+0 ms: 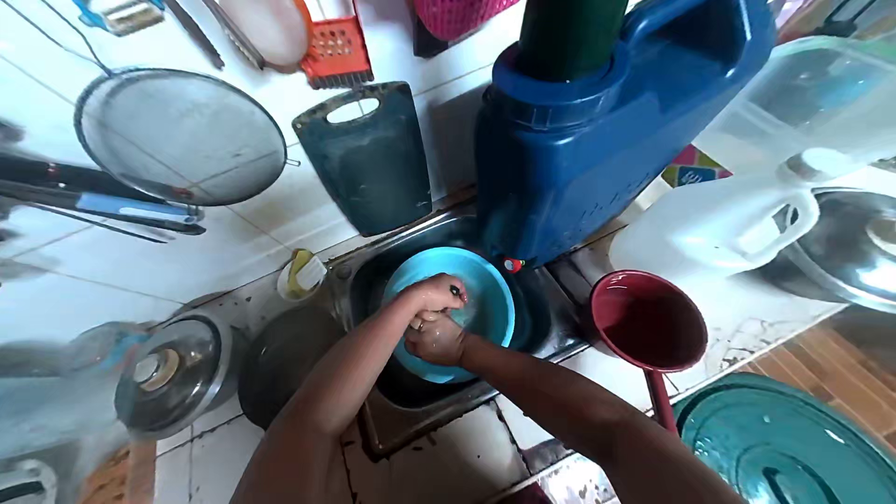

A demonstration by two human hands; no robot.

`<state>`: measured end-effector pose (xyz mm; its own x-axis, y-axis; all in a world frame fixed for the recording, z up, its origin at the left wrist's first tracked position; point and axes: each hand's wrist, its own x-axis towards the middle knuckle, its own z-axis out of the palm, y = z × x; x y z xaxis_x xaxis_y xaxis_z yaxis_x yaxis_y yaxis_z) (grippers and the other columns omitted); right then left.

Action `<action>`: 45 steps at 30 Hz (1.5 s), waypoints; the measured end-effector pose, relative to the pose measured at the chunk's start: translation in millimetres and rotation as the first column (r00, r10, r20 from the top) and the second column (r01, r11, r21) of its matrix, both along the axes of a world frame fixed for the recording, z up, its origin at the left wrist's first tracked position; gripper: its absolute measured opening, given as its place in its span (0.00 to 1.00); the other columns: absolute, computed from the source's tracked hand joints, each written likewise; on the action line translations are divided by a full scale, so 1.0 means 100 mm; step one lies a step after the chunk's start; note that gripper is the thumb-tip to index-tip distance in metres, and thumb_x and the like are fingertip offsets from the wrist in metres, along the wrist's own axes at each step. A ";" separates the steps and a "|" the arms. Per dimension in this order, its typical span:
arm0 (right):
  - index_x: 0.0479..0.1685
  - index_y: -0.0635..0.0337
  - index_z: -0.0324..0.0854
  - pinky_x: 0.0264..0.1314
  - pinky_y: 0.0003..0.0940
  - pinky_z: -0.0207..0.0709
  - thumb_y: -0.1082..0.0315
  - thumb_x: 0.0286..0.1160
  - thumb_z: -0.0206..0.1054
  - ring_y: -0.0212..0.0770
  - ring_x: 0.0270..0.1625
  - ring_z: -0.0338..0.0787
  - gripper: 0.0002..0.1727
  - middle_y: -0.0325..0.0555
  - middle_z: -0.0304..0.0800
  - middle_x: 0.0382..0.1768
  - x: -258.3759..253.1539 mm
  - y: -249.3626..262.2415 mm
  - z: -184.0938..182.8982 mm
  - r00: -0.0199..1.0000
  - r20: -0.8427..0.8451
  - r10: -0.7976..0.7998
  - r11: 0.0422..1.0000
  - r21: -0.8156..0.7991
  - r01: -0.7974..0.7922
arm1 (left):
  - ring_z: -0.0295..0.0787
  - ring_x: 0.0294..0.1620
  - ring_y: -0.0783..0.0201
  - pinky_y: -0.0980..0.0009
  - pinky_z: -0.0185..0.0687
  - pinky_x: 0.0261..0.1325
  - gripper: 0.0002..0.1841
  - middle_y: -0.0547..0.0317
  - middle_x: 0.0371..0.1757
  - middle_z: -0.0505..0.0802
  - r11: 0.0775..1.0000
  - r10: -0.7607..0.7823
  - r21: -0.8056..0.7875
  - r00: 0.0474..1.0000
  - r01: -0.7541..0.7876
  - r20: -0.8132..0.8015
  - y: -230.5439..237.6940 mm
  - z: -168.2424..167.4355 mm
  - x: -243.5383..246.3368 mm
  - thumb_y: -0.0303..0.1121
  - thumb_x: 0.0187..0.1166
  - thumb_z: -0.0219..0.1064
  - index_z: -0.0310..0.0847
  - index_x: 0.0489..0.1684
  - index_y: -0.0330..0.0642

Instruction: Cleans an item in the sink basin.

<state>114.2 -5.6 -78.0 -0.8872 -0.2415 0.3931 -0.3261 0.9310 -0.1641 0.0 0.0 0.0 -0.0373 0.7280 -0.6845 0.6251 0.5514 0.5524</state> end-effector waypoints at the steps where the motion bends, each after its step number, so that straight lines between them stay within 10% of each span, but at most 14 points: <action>1: 0.48 0.68 0.90 0.64 0.57 0.82 0.75 0.82 0.57 0.59 0.63 0.91 0.13 0.59 0.93 0.54 0.02 -0.03 0.00 0.963 0.268 -0.008 0.997 -0.078 0.030 | 0.87 0.55 0.47 0.50 0.80 0.64 0.17 0.36 0.62 0.87 0.998 -0.031 -0.057 0.997 0.027 -0.077 0.03 -0.04 0.09 0.31 0.88 0.61 0.79 0.68 0.32; 7: 0.74 0.71 0.76 0.77 0.70 0.67 0.75 0.87 0.54 0.69 0.80 0.75 0.20 0.70 0.77 0.76 -0.03 -0.18 -0.04 0.633 0.764 -0.126 0.927 -0.137 0.350 | 0.78 0.78 0.40 0.39 0.73 0.77 0.19 0.35 0.75 0.82 0.988 0.082 -0.100 0.949 -0.117 -0.304 0.07 -0.48 0.34 0.30 0.88 0.56 0.77 0.74 0.34; 11: 0.85 0.65 0.66 0.91 0.44 0.54 0.71 0.93 0.50 0.50 0.89 0.64 0.24 0.55 0.66 0.87 0.06 -0.31 0.22 0.294 0.950 -0.103 0.724 -0.131 0.678 | 0.80 0.77 0.40 0.40 0.75 0.75 0.21 0.37 0.76 0.83 0.972 0.180 -0.085 0.929 -0.218 -0.324 0.03 -0.67 0.51 0.29 0.88 0.54 0.72 0.79 0.38; 13: 0.83 0.70 0.68 0.90 0.45 0.56 0.71 0.92 0.50 0.55 0.88 0.67 0.24 0.62 0.70 0.84 0.14 -0.33 0.18 0.391 0.916 -0.093 0.684 -0.226 0.694 | 0.79 0.78 0.42 0.43 0.73 0.78 0.21 0.37 0.76 0.83 0.965 0.234 -0.047 0.926 -0.259 -0.297 0.00 -0.65 0.54 0.32 0.91 0.51 0.72 0.79 0.37; 15: 0.84 0.71 0.65 0.92 0.51 0.51 0.70 0.93 0.48 0.59 0.90 0.64 0.25 0.64 0.66 0.86 0.13 -0.22 0.32 0.425 0.905 0.026 0.873 -0.228 0.432 | 0.76 0.81 0.44 0.47 0.67 0.83 0.22 0.36 0.77 0.82 0.940 0.332 0.007 0.908 -0.342 -0.256 -0.12 -0.53 0.47 0.36 0.95 0.46 0.73 0.78 0.33; 18: 0.70 0.68 0.83 0.92 0.55 0.51 0.74 0.83 0.58 0.59 0.85 0.72 0.20 0.61 0.80 0.77 0.35 -0.02 0.18 0.751 0.660 -0.001 0.849 -0.396 0.349 | 0.74 0.82 0.41 0.48 0.63 0.85 0.25 0.30 0.76 0.81 0.863 0.502 0.137 0.856 -0.487 -0.121 -0.39 -0.36 0.17 0.39 0.97 0.43 0.74 0.75 0.26; 20: 0.78 0.69 0.76 0.89 0.58 0.58 0.72 0.79 0.60 0.63 0.85 0.72 0.26 0.66 0.75 0.81 0.52 0.07 0.02 0.684 0.597 -0.419 0.687 -0.284 0.668 | 0.75 0.79 0.39 0.47 0.67 0.82 0.25 0.28 0.76 0.79 0.779 0.602 0.201 0.798 -0.595 0.029 -0.56 -0.20 0.03 0.39 0.97 0.44 0.73 0.76 0.25; 22: 0.92 0.65 0.56 0.84 0.63 0.63 0.65 0.74 0.68 0.71 0.87 0.65 0.43 0.72 0.55 0.89 0.57 0.24 -0.20 0.340 0.721 -0.604 0.322 -0.170 0.931 | 0.79 0.75 0.38 0.45 0.75 0.76 0.24 0.28 0.77 0.78 0.688 0.686 0.227 0.720 -0.689 0.108 -0.67 -0.01 -0.01 0.39 0.97 0.45 0.70 0.79 0.29; 24: 0.92 0.69 0.49 0.81 0.64 0.67 0.61 0.74 0.75 0.76 0.83 0.67 0.49 0.78 0.56 0.86 0.62 0.47 -0.32 0.138 0.862 -0.487 -0.014 -0.165 0.986 | 0.83 0.69 0.38 0.44 0.79 0.69 0.23 0.29 0.75 0.79 0.594 0.743 0.293 0.651 -0.749 0.155 -0.75 0.21 -0.05 0.38 0.97 0.46 0.71 0.78 0.30; 28: 0.69 0.70 0.74 0.51 0.49 0.81 0.60 0.74 0.77 0.53 0.51 0.84 0.30 0.62 0.81 0.56 0.56 0.65 -0.23 0.207 0.929 -0.308 -0.413 -0.326 0.850 | 0.82 0.65 0.45 0.44 0.77 0.66 0.21 0.35 0.67 0.84 0.483 0.767 0.405 0.598 -0.776 0.231 -1.02 0.47 -0.16 0.41 0.96 0.47 0.78 0.68 0.33; 32: 0.84 0.74 0.61 0.81 0.62 0.67 0.52 0.74 0.76 0.70 0.84 0.68 0.46 0.76 0.63 0.83 0.58 0.68 -0.24 0.052 0.949 -0.312 -0.171 -0.110 0.979 | 0.79 0.67 0.49 0.46 0.72 0.69 0.20 0.39 0.67 0.84 0.425 0.798 0.454 0.561 -0.783 0.220 -1.21 0.58 -0.09 0.40 0.96 0.49 0.80 0.65 0.34; 38: 0.65 0.68 0.79 0.46 0.49 0.83 0.69 0.76 0.73 0.52 0.43 0.87 0.21 0.62 0.86 0.50 0.58 0.42 -0.22 0.379 0.897 -0.227 -0.461 -0.442 0.770 | 0.82 0.61 0.56 0.54 0.77 0.66 0.17 0.43 0.59 0.87 0.342 0.808 0.502 0.521 -0.795 0.275 -1.46 0.70 0.03 0.35 0.95 0.50 0.82 0.57 0.32; 40: 0.60 0.69 0.80 0.41 0.47 0.81 0.72 0.75 0.70 0.49 0.38 0.85 0.17 0.59 0.85 0.44 0.42 0.36 0.06 0.442 0.834 -0.330 -0.334 -0.541 0.772 | 0.83 0.58 0.57 0.55 0.78 0.63 0.16 0.44 0.56 0.87 0.329 0.813 0.484 0.504 -0.811 0.291 -1.54 0.67 0.05 0.35 0.94 0.51 0.82 0.57 0.33; 45: 0.59 0.70 0.84 0.70 0.64 0.74 0.66 0.76 0.70 0.65 0.65 0.87 0.18 0.68 0.89 0.56 0.25 0.34 0.66 0.458 0.743 -0.488 0.276 -0.367 0.888 | 0.82 0.57 0.58 0.57 0.79 0.61 0.16 0.43 0.57 0.86 0.340 0.824 0.455 0.494 -0.823 0.277 -1.67 0.67 0.12 0.35 0.94 0.51 0.81 0.58 0.32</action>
<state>139.1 28.3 -11.9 -0.6315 0.6916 -0.3506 0.6819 0.2802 -0.6757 12.0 -167.4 66.5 -0.8094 0.5272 -0.2586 0.0099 0.4526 0.8917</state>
